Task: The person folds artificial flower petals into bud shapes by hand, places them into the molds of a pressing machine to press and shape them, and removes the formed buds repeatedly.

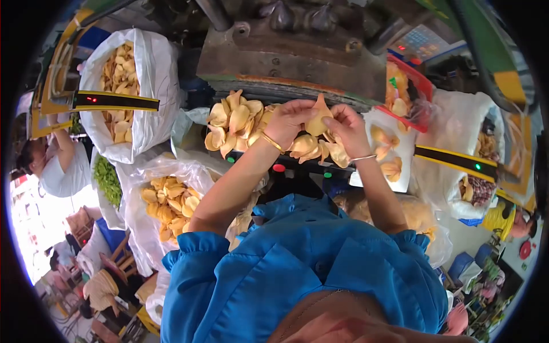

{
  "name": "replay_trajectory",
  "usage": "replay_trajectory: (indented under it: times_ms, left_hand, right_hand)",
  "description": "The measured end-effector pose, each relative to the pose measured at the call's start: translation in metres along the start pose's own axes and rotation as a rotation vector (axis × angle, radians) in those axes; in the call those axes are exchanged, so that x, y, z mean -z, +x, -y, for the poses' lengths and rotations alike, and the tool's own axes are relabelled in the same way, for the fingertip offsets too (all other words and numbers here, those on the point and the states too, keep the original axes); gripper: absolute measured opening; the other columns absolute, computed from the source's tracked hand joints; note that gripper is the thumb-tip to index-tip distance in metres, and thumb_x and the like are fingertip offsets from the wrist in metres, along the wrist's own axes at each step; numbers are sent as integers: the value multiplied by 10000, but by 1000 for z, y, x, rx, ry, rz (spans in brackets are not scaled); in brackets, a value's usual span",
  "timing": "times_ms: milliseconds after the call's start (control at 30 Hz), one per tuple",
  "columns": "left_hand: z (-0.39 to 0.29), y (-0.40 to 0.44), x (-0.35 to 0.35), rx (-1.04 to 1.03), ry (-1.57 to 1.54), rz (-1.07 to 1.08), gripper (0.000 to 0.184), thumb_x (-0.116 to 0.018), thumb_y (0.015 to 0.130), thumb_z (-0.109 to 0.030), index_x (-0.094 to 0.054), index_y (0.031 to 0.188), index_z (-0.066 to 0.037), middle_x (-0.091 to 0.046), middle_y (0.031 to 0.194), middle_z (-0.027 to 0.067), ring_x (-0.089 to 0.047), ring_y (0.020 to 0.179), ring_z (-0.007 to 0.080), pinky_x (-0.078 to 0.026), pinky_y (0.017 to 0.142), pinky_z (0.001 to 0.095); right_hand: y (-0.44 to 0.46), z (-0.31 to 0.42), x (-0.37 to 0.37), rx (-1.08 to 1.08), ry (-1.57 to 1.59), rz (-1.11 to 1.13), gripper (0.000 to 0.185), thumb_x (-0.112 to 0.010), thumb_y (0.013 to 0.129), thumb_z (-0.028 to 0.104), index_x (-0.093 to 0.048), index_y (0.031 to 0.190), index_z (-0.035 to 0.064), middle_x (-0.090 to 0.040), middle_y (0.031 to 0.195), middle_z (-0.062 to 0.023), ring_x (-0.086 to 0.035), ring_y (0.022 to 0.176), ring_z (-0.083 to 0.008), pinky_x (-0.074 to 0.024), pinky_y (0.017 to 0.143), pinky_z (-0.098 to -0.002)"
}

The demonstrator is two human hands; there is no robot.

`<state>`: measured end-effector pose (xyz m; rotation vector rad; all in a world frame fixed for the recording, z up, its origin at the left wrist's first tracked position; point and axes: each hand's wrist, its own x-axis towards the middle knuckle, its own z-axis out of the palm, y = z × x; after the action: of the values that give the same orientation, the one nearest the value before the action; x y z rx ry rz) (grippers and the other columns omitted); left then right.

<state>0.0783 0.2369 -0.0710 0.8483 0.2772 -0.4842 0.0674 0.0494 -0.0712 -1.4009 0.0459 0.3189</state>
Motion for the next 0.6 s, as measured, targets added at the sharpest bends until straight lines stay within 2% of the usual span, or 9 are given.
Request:
replay_trajectory:
  times_ms: [200, 333, 533, 600]
  left_hand:
    - [-20, 9, 9, -103, 302, 42, 180, -667, 869, -54, -667, 1039, 5, -653, 892, 42, -550, 714, 77, -430, 658, 163]
    - [-27, 13, 10, -56, 360, -78, 132, -682, 850, -58, -689, 965, 8, -647, 816, 4, -521, 698, 45, -408, 625, 156]
    - [-26, 5, 10, 1, 300, -40, 137, -681, 854, -62, -691, 973, 5, -643, 816, -1, -508, 680, 42, -403, 619, 152]
    - [-28, 5, 8, -38, 319, -33, 136, -677, 858, -65, -691, 974, 5, -649, 820, 4, -514, 683, 44, -406, 623, 152]
  right_hand:
    - [53, 13, -5, 30, -38, 179, 59, -665, 849, 62, -619, 877, 37, -559, 740, 39, -434, 607, -51, -340, 547, -175]
    - [57, 19, -14, 170, -482, 99, 67, -670, 848, 85, -625, 827, 40, -553, 711, 56, -400, 587, -47, -317, 528, -183]
    - [37, 35, -18, 91, -448, 61, 70, -655, 871, 86, -630, 841, 28, -518, 694, 65, -380, 600, -46, -305, 557, -178]
    - [38, 35, -19, 94, -411, 55, 61, -645, 878, 84, -642, 866, 24, -538, 703, 56, -414, 611, -48, -332, 572, -175]
